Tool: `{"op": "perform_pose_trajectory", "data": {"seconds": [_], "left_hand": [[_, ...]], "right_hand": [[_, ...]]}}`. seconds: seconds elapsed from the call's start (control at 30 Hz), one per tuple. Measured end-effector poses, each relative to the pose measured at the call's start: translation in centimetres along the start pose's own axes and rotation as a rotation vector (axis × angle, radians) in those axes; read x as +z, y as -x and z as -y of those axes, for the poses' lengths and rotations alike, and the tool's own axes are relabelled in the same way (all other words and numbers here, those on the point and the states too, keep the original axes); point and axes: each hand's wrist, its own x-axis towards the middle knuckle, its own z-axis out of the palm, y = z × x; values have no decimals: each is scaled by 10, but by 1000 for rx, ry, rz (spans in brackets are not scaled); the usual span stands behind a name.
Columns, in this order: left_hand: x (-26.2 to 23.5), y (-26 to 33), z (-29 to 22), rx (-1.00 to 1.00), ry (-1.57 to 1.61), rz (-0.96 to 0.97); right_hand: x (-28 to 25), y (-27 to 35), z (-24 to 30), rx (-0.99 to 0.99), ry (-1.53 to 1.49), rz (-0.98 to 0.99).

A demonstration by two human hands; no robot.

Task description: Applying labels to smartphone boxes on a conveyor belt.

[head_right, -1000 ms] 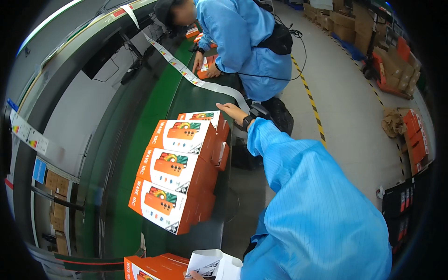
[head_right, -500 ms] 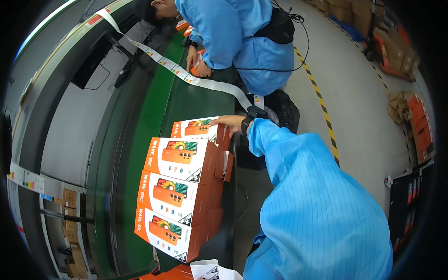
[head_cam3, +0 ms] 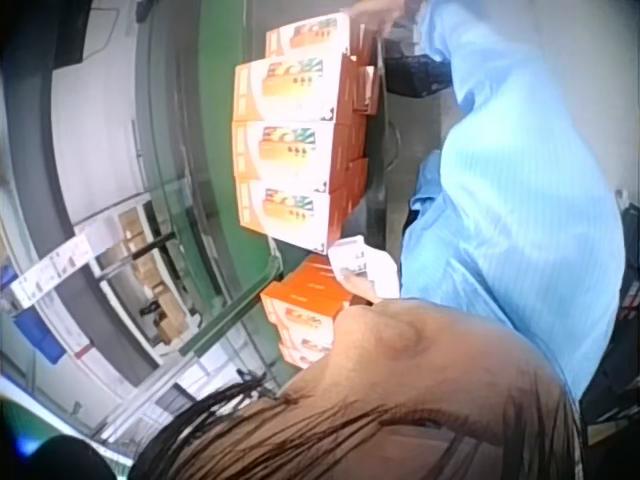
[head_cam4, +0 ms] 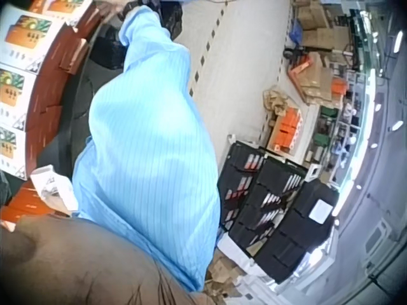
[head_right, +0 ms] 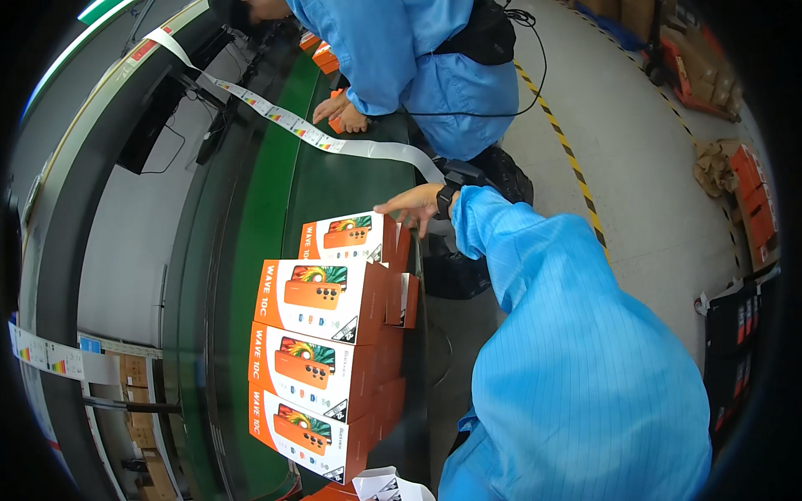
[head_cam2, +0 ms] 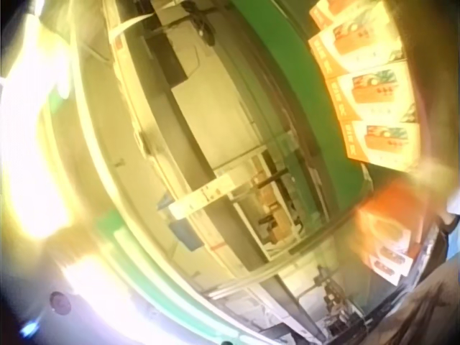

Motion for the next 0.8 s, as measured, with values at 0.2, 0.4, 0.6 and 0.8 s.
{"op": "perform_pose_trajectory", "data": {"seconds": [0.2, 0.4, 0.6, 0.8], "left_hand": [[3, -4, -2, -2, 2, -4], [2, -4, -1, -7, 5, -2], [3, -3, 0, -22, 12, -33], [1, 3, 3, -55, 6, -101]], "right_hand": [[52, 1, -15, -287, -171, -173], [48, -40, -20, -356, -346, -237], [74, -63, 12, -408, -384, -318], [68, -108, 45, -469, -409, -357]]}}
